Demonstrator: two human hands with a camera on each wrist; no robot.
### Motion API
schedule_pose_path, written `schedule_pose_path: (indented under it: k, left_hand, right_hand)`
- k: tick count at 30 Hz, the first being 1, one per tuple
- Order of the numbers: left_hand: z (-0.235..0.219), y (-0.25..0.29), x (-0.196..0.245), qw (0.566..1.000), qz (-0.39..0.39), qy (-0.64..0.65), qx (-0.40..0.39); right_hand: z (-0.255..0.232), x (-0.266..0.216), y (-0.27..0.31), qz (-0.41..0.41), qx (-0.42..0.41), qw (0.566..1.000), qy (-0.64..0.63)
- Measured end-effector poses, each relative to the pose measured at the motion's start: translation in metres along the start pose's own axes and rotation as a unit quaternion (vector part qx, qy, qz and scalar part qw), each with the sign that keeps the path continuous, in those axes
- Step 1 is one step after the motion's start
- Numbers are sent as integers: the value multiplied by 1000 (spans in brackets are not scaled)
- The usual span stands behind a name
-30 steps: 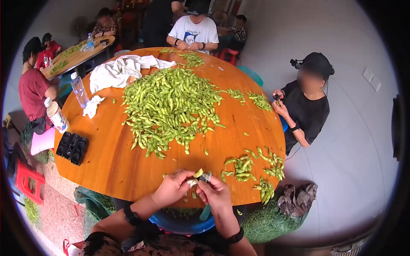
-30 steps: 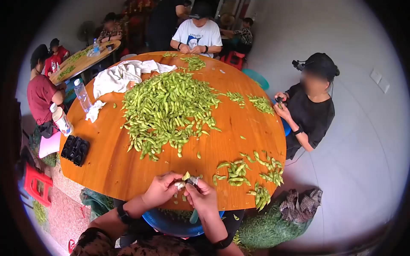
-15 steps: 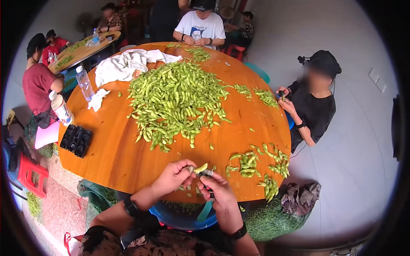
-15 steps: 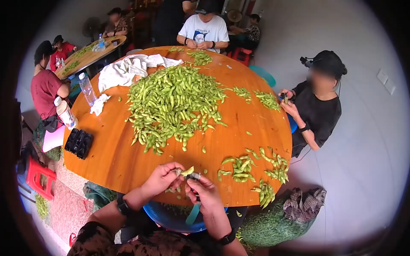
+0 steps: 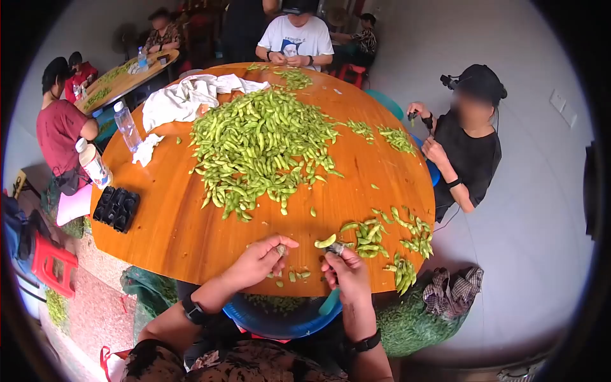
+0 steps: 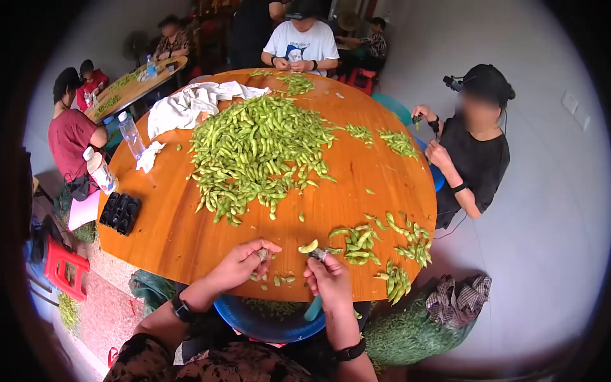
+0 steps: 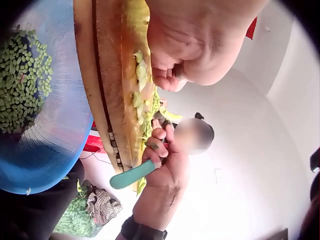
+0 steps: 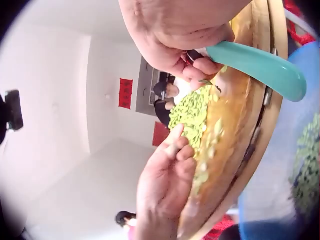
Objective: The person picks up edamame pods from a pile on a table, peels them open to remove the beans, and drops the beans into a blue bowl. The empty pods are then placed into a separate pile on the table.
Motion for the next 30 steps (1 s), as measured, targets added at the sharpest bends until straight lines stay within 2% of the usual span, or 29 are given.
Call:
schedule_pose_path:
  k: [2, 4, 5, 6, 8, 10, 12, 16, 18, 21, 23, 24, 28, 30]
  left_hand:
    - [2, 1, 4, 997, 52, -50, 8]
    - [2, 1, 3, 998, 35, -44, 1]
    - [3, 1, 2, 999, 19, -36, -5]
    - [5, 0, 3, 999, 18, -37, -8]
    - [11, 1, 6, 998, -34, -11, -53]
    - [20, 4, 15, 998, -33, -6, -55]
    - [22, 4, 17, 998, -31, -1, -52]
    - [23, 3, 7, 998, -25, 30, -54]
    - [25, 3, 6, 998, -20, 26, -53]
    - [26, 3, 8, 998, -19, 19, -60]
    - [30, 5, 9, 992, -33, 93, -77]
    - [31, 5, 5, 992, -23, 101, -74]
    - [35, 5, 0, 995, 29, 91, -42]
    - [39, 3, -13, 997, 55, 61, -17]
  right_hand:
    - [-11, -4, 1, -32, 45, 995, 86]
    - [-20, -1, -1, -47, 61, 989, 127]
    - [-17, -4, 1, -148, 41, 957, 247]
    - [-11, -6, 4, -246, 22, 900, 361]
    - [14, -11, 14, -207, -13, 927, 313]
    - [26, -5, 14, -198, -31, 934, 296]
    - [36, -1, 13, -210, -85, 950, 215]
    - [43, -2, 18, -179, -56, 954, 233]
    - [46, -1, 21, -239, -21, 939, 246]
    - [46, -4, 25, -242, -36, 923, 297]
    - [47, -1, 25, -271, -30, 911, 310]
    - [47, 0, 25, -299, -18, 898, 323]
    - [47, 3, 24, -301, -15, 883, 361]
    - [49, 1, 28, -339, 1, 836, 431]
Point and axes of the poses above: each hand's wrist, its own y-axis away from the middle knuckle, its own z-axis out of the palm, x = y × z, the point moved 3 cm from there along -y, towards the middle knuckle, and after that the axes turned 9 degrees about -y, right-handed, at the moved point
